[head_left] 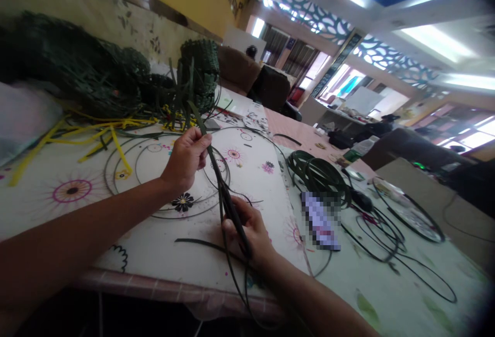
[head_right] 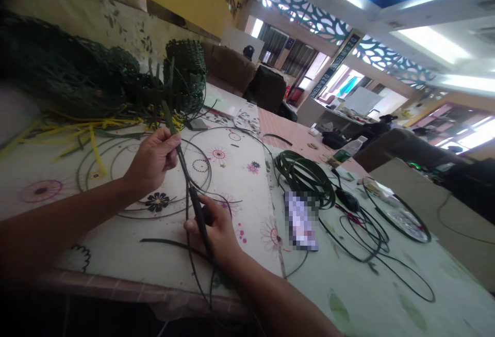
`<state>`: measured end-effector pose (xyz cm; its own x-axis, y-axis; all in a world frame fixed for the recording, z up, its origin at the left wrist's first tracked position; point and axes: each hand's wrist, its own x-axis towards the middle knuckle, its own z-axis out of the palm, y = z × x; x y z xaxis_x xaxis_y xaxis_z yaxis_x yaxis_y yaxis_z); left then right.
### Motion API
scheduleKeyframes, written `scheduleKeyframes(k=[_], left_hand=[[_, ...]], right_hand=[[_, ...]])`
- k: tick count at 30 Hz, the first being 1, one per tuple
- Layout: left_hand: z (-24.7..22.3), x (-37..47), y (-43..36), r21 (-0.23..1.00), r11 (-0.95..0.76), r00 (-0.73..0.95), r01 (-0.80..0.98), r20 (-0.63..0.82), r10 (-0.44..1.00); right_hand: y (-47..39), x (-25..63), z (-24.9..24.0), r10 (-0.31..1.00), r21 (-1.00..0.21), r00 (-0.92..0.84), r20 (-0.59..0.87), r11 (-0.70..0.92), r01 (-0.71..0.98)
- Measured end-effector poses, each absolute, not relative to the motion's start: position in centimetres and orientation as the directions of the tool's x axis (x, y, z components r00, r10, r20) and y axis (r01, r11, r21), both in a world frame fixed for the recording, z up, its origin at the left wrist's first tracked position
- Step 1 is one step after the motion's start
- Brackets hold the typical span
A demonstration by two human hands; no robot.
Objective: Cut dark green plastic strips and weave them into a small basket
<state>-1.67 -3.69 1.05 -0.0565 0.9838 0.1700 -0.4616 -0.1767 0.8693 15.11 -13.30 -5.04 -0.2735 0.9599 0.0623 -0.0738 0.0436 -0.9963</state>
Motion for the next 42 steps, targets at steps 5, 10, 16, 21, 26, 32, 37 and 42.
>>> scheduleKeyframes(k=[5,10,16,21,26,32,37,42], left_hand=[[0.7,-2.2,-2.7,0.874,-0.158,-0.059,-0.46,0.147,0.987],[0.7,-2.8,-1.6,0.87,-0.162,-0.119,-0.466,0.119,0.986],[1.0,-2.0,-2.8,0.861,-0.192,-0.107,-0.471,0.16,0.981],[1.2,-1.8,-3.3,0.863,-0.204,-0.118,-0.462,0.169,0.979],[1.0,-2.2,-2.8,0.861,-0.193,-0.105,-0.471,0.162,0.981],[1.0,-2.7,-2.0,0.857,-0.211,-0.135,-0.47,0.166,0.977],[1.3,-2.3,-2.9,0.855,-0.224,-0.095,-0.467,0.203,0.974],[1.5,-2.3,-3.1,0.874,-0.191,-0.086,-0.446,0.171,0.982]], right_hand=[[-13.6,15.0,-4.3,0.956,-0.999,-0.292,0.021,0.01,-0.038],[-13.9,15.0,-4.7,0.947,-0.998,-0.319,-0.046,-0.061,-0.036],[-13.6,15.0,-5.0,0.956,-0.999,-0.292,0.024,0.011,-0.044],[-13.5,15.1,-4.7,0.959,-0.999,-0.281,0.038,0.031,-0.031],[-13.6,15.0,-4.5,0.958,-0.999,-0.285,0.016,0.002,-0.048],[-13.8,14.9,-4.5,0.952,-0.996,-0.304,-0.047,-0.066,-0.054],[-13.7,15.0,-4.4,0.961,-0.997,-0.275,-0.023,-0.041,-0.059],[-13.3,15.2,-4.8,0.958,-0.998,-0.287,0.017,0.0,-0.06]])
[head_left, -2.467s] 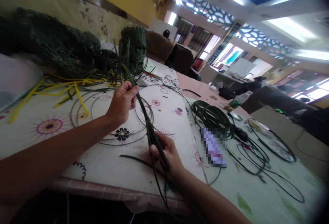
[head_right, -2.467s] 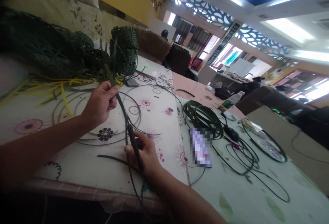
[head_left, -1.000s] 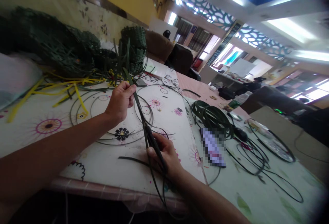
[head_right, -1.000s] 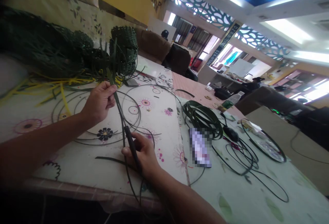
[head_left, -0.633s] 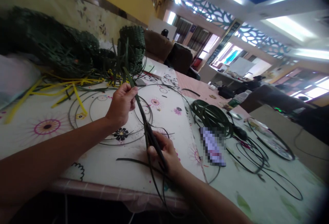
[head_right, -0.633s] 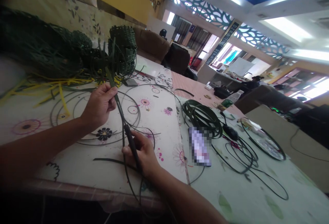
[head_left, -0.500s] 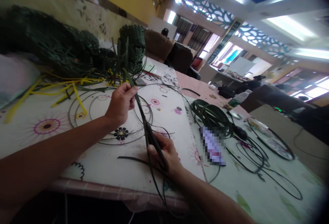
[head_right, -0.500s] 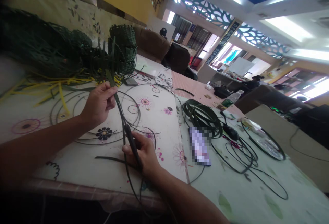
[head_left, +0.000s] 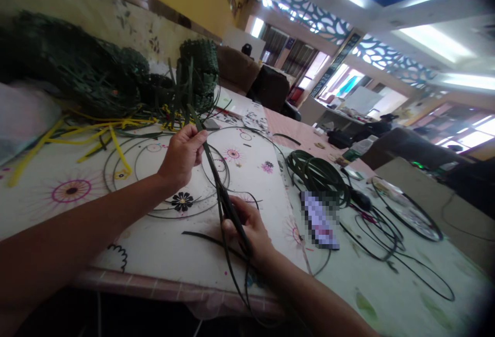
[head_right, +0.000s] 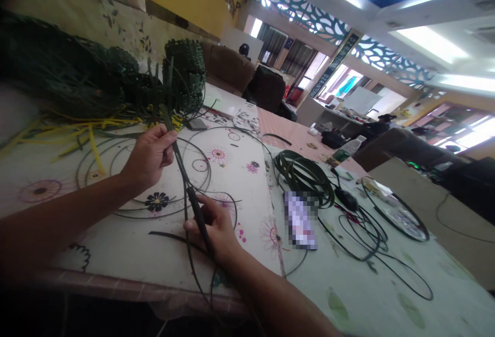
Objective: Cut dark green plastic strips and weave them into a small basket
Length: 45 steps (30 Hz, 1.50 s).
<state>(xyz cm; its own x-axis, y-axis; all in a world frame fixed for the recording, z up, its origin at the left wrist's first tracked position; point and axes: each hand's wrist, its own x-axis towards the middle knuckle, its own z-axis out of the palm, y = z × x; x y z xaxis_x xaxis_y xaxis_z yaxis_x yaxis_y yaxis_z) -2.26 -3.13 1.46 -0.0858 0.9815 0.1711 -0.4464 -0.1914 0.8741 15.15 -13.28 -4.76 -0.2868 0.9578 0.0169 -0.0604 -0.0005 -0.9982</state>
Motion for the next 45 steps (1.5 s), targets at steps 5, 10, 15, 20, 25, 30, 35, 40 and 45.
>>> scheduleKeyframes(k=[5,10,15,20,25,30,35,40,45], left_hand=[[1.4,-2.2,-3.0,0.877,-0.177,-0.089,-0.446,0.153,0.984],[1.1,-2.2,-2.9,0.875,-0.159,-0.085,-0.457,0.135,0.987],[1.0,-2.7,-2.2,0.871,-0.139,-0.102,-0.471,0.102,0.989],[1.3,-2.5,-2.5,0.878,-0.165,-0.091,-0.45,0.138,0.986],[1.4,-1.8,-3.5,0.884,-0.181,-0.071,-0.432,0.167,0.983],[1.1,-1.8,-3.4,0.868,-0.202,-0.082,-0.453,0.185,0.979],[0.8,-2.5,-2.1,0.875,-0.175,-0.116,-0.452,0.137,0.984],[1.0,-2.5,-2.1,0.87,-0.188,-0.115,-0.456,0.152,0.982],[0.9,-1.7,-3.2,0.875,-0.178,-0.081,-0.451,0.159,0.984]], right_hand=[[-13.1,15.2,-5.1,0.95,-0.999,-0.313,0.013,-0.002,-0.048],[-13.5,15.2,-4.8,0.951,-0.999,-0.305,0.047,0.042,-0.024],[-13.9,15.1,-5.0,0.942,-0.998,-0.334,-0.03,-0.049,-0.047],[-13.7,15.0,-4.9,0.949,-0.998,-0.314,-0.008,-0.025,-0.051],[-13.7,15.0,-4.7,0.95,-0.998,-0.309,0.034,0.019,-0.052],[-14.0,15.0,-4.7,0.951,-0.995,-0.308,-0.02,-0.049,-0.088],[-14.1,15.0,-4.7,0.942,-0.992,-0.335,-0.03,-0.069,-0.104],[-13.8,14.9,-4.9,0.947,-0.992,-0.319,-0.038,-0.074,-0.101],[-14.0,14.9,-4.6,0.948,-0.995,-0.314,0.049,0.021,-0.094]])
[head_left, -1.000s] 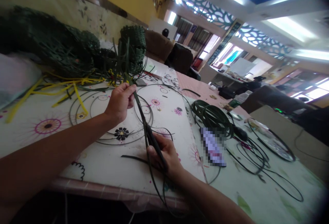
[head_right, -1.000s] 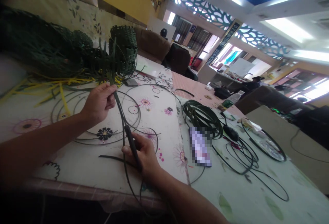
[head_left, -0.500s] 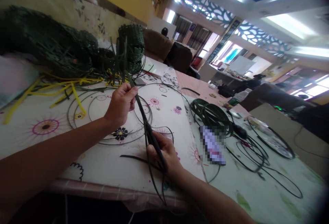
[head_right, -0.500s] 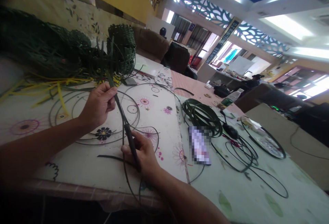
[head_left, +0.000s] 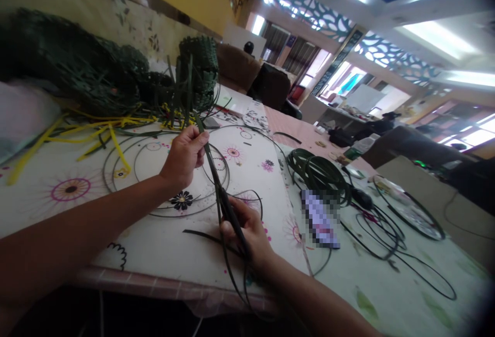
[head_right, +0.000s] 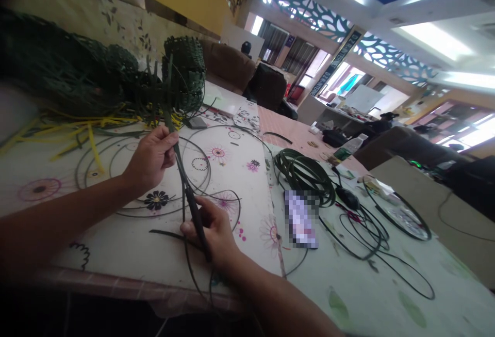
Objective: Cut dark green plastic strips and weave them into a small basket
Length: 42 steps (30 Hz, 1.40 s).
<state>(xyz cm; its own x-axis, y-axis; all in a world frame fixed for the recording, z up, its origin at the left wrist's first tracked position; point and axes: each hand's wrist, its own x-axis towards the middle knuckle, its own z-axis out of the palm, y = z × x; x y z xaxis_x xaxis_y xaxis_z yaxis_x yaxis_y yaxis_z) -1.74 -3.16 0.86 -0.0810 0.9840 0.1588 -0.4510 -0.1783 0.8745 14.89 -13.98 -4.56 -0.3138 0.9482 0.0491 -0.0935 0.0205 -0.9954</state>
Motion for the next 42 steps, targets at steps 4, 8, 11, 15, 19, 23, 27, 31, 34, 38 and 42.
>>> scheduleKeyframes(k=[4,8,11,15,19,23,27,31,34,38,42], left_hand=[[0.7,-1.6,-3.3,0.87,-0.19,-0.093,-0.455,0.166,0.982],[0.6,-2.0,-2.8,0.864,-0.184,-0.089,-0.468,0.161,0.983],[0.7,-2.5,-2.2,0.866,-0.185,-0.107,-0.464,0.152,0.983],[0.9,-2.5,-2.2,0.876,-0.186,-0.113,-0.444,0.151,0.982],[0.8,-1.9,-3.1,0.878,-0.174,-0.074,-0.446,0.158,0.985],[0.8,-1.5,-3.7,0.881,-0.175,-0.079,-0.44,0.156,0.985],[0.9,-1.7,-3.6,0.881,-0.19,-0.093,-0.433,0.166,0.982],[0.8,-2.1,-2.7,0.881,-0.176,-0.105,-0.439,0.145,0.984],[0.8,-2.2,-2.5,0.875,-0.188,-0.111,-0.446,0.155,0.982],[0.8,-1.8,-3.2,0.88,-0.171,-0.067,-0.444,0.157,0.985],[0.9,-1.4,-3.8,0.878,-0.175,-0.064,-0.446,0.163,0.984]], right_hand=[[-14.3,14.8,-4.3,0.95,-0.991,-0.31,0.033,-0.009,-0.134],[-14.4,14.8,-4.2,0.946,-0.99,-0.323,-0.001,-0.046,-0.132],[-14.3,14.7,-4.2,0.943,-0.991,-0.332,-0.028,-0.07,-0.115],[-14.0,14.7,-4.3,0.946,-0.993,-0.322,-0.034,-0.067,-0.092],[-14.0,14.8,-4.3,0.952,-0.998,-0.303,0.036,0.02,-0.057],[-14.1,14.8,-4.1,0.952,-0.998,-0.303,0.035,0.02,-0.052],[-14.3,14.7,-3.7,0.955,-0.999,-0.295,0.003,-0.012,-0.047],[-14.5,14.8,-3.8,0.947,-0.996,-0.319,-0.038,-0.061,-0.063],[-14.4,14.9,-4.5,0.952,-0.998,-0.305,-0.01,-0.029,-0.057],[-14.4,14.8,-4.9,0.96,-0.998,-0.277,0.027,0.009,-0.067],[-14.5,14.6,-4.2,0.957,-0.998,-0.283,0.057,0.044,-0.053]])
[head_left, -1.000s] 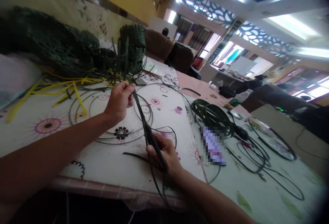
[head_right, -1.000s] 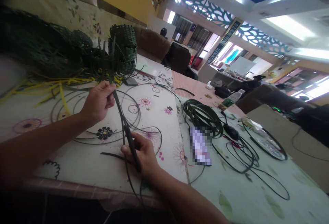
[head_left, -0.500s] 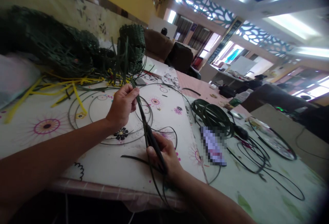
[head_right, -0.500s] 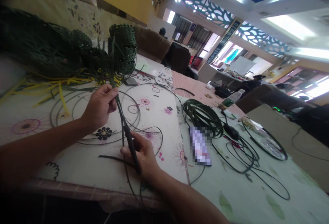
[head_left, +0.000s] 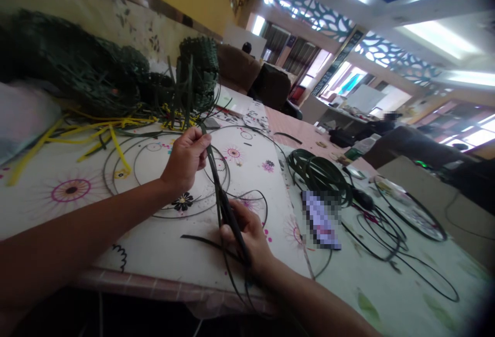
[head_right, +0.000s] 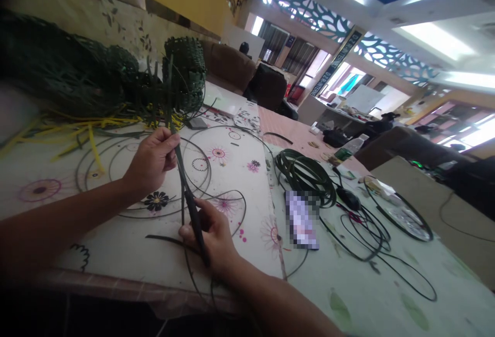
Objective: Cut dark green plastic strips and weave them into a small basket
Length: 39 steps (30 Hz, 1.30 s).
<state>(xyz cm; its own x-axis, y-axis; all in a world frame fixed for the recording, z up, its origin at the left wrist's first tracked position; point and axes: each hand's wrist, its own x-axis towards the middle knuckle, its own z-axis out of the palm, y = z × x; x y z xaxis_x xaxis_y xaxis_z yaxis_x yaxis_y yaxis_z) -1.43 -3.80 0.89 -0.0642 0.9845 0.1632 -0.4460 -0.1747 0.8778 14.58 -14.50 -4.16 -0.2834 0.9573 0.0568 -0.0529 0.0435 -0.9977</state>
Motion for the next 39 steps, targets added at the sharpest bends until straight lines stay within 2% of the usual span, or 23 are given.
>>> scheduleKeyframes(k=[6,13,26,32,39], left_hand=[[0.5,-1.7,-3.3,0.869,-0.198,-0.071,-0.453,0.186,0.98],[0.2,-1.8,-3.1,0.9,-0.204,-0.07,-0.384,0.193,0.979],[0.4,-1.6,-4.1,0.933,-0.172,0.037,-0.315,0.193,0.981],[0.4,-2.0,-3.4,0.95,-0.161,0.104,-0.266,0.194,0.976],[0.6,-1.4,-4.4,0.947,-0.145,0.108,-0.287,0.183,0.977]], right_hand=[[-14.5,14.7,-3.8,0.962,-0.999,-0.272,-0.008,-0.022,-0.048],[-14.2,14.7,-4.4,0.96,-0.994,-0.276,-0.047,-0.071,-0.078],[-13.8,14.8,-3.9,0.971,-0.999,-0.235,0.051,0.052,-0.001],[-13.9,15.1,-3.9,0.971,-0.999,-0.24,0.004,0.012,0.032],[-13.3,15.0,-5.1,0.986,-0.999,-0.165,0.028,0.023,-0.032]])
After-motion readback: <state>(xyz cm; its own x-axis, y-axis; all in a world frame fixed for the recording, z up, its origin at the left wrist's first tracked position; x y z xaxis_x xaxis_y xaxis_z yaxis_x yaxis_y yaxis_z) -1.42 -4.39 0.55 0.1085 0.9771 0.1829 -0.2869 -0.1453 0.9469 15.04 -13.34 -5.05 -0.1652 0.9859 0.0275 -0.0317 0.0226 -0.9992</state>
